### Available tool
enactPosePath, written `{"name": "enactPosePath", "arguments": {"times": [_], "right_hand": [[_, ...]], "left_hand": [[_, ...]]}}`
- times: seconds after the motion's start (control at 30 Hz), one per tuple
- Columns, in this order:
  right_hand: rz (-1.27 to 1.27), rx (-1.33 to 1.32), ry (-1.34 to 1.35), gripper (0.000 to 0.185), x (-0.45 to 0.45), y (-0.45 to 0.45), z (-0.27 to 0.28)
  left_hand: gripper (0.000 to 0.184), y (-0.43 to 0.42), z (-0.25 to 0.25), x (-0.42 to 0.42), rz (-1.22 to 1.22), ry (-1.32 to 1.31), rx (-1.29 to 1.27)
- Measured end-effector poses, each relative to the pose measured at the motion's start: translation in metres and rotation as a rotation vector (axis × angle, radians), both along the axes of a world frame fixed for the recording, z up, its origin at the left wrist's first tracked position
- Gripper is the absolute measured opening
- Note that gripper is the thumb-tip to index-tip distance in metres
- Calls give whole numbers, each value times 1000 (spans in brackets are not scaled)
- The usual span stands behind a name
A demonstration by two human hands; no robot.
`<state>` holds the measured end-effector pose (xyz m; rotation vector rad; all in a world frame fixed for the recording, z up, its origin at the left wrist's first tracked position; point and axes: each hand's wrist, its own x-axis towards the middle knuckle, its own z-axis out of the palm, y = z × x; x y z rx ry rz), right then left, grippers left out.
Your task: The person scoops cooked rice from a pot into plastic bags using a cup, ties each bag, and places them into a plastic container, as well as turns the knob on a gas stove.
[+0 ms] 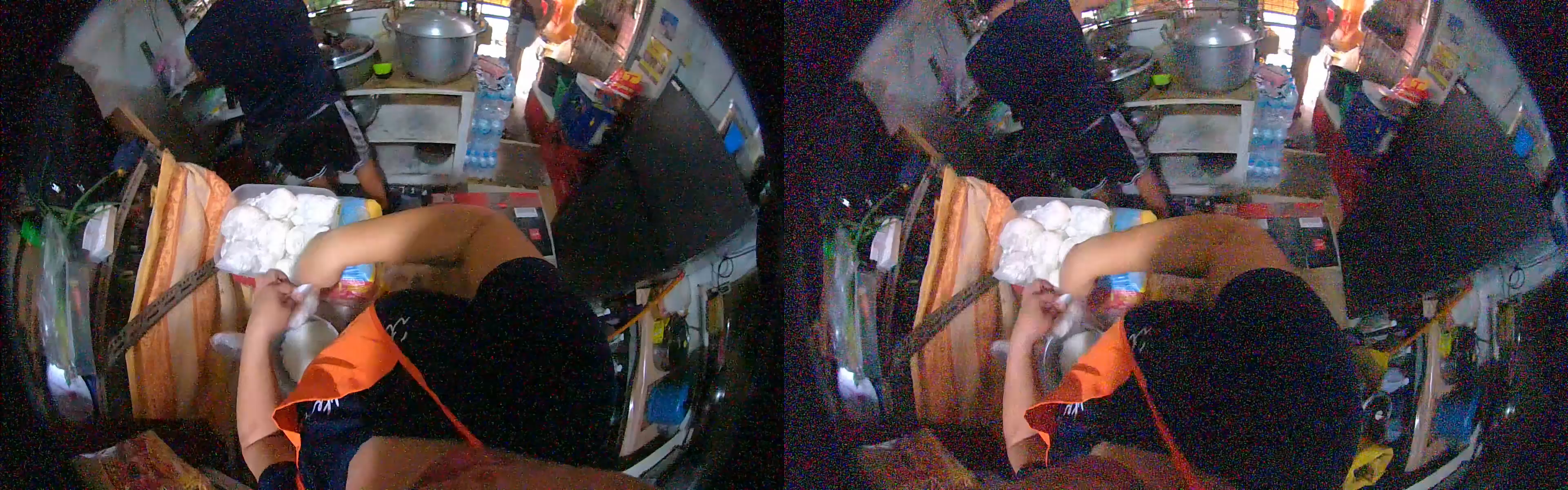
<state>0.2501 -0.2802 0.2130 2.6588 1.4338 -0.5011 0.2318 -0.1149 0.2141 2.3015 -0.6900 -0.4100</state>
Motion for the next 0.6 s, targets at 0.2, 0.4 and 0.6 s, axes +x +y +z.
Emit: {"name": "enactPosePath", "arguments": {"times": [0.2, 0.4, 0.6], "right_hand": [[62, 360, 308, 21, 34, -55, 36], [-655, 1157, 735, 20, 19, -24, -53], [-520, 781, -394, 21, 11, -21, -19]], "left_hand": [[12, -26, 28, -5, -269, -189, 231], [21, -38, -24, 49, 368, 952, -1415], [10, -47, -28, 51, 673, 50, -889]]}}
